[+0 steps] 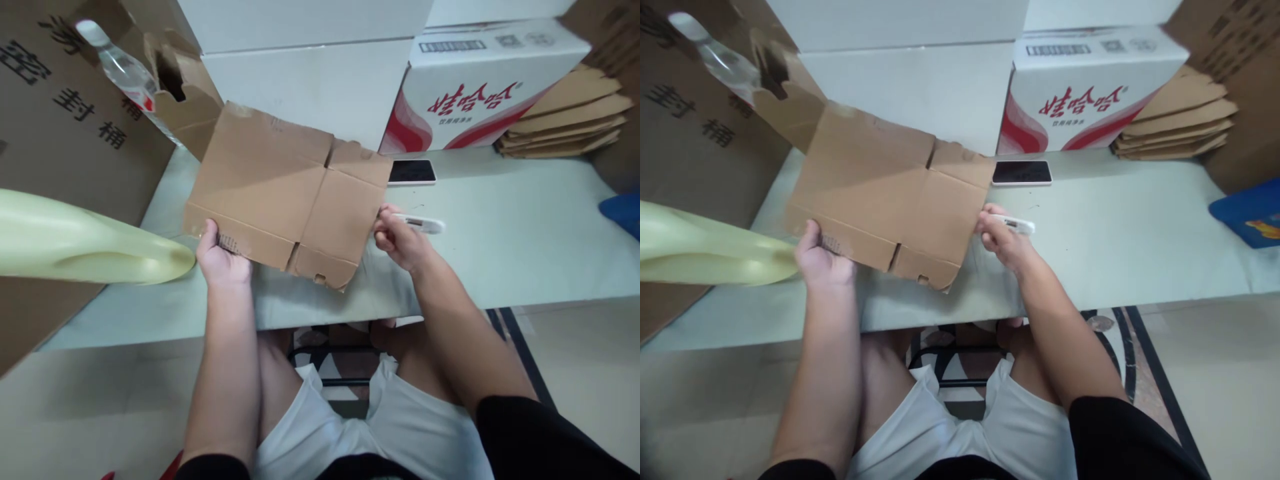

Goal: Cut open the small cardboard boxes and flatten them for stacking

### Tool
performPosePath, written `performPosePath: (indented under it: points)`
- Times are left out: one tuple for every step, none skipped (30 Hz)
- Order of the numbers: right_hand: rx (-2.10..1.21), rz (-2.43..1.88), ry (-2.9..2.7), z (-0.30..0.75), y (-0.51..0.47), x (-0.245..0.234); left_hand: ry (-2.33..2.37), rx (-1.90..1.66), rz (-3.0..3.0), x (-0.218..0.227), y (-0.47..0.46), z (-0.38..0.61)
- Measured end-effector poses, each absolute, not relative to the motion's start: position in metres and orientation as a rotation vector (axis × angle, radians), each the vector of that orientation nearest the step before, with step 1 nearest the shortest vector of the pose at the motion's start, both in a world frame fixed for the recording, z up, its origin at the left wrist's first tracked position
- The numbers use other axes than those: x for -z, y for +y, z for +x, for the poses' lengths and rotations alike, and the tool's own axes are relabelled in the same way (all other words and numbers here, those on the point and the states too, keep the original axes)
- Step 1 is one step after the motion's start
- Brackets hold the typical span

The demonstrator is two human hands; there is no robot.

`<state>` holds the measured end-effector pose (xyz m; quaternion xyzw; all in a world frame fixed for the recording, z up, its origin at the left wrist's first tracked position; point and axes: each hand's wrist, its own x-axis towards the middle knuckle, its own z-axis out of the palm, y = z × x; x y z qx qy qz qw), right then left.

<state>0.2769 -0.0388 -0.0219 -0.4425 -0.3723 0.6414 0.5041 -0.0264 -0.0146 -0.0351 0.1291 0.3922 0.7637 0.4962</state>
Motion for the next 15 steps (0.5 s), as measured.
performPosePath:
  points:
    - [-1.536,-1.081,-0.910,0.273,-0.041,0.021,0.945,-1.853,0.296,0.032,-0.015,-0.023]
    - [-1.522,-1.097,-0.912,0.271,-0.042,0.021,0.939,-1.846,0.285,0.029,-0.016,-0.019]
    - [-1.503,-1.113,-0.910,0.270,-0.043,0.019,0.928,-1.834,0.285,0.025,-0.017,-0.015]
    - [-1.474,-1.129,-0.905,0.272,-0.044,0.018,0.907,-1.818,0.299,0.021,-0.018,-0.011]
    - [-1.434,-1.144,-0.896,0.277,-0.045,0.015,0.877,-1.795,0.328,0.017,-0.020,-0.007]
    - [-1.383,-1.159,-0.884,0.285,-0.046,0.011,0.840,-1.766,0.366,0.013,-0.022,-0.004]
    - [-1.324,-1.176,-0.868,0.297,-0.049,0.006,0.791,-1.730,0.409,0.009,-0.024,-0.002]
    - [-1.263,-1.192,-0.850,0.312,-0.053,0.000,0.779,-1.700,0.415,0.005,-0.027,0.000]
    - [-1.198,-1.208,-0.831,0.329,-0.059,-0.007,0.776,-1.682,0.410,0.003,-0.029,0.002]
    - [-1.112,-1.227,-0.804,0.348,-0.067,-0.015,0.790,-1.674,0.389,0.000,-0.030,0.003]
    - [-1.025,-1.239,-0.775,0.368,-0.077,-0.023,0.812,-1.672,0.361,-0.002,-0.032,0.003]
    - [-0.880,-1.251,-0.727,0.389,-0.087,-0.032,0.830,-1.677,0.340,-0.003,-0.033,0.004]
    - [-0.566,-1.264,-0.613,0.409,-0.097,-0.040,0.842,-1.677,0.330,-0.004,-0.034,0.005]
    - [-0.409,-1.252,-0.561,0.429,-0.107,-0.049,0.852,-1.674,0.328,-0.005,-0.035,0.005]
    - [-0.316,-1.245,-0.536,0.448,-0.115,-0.056,0.865,-1.671,0.331,-0.005,-0.035,0.006]
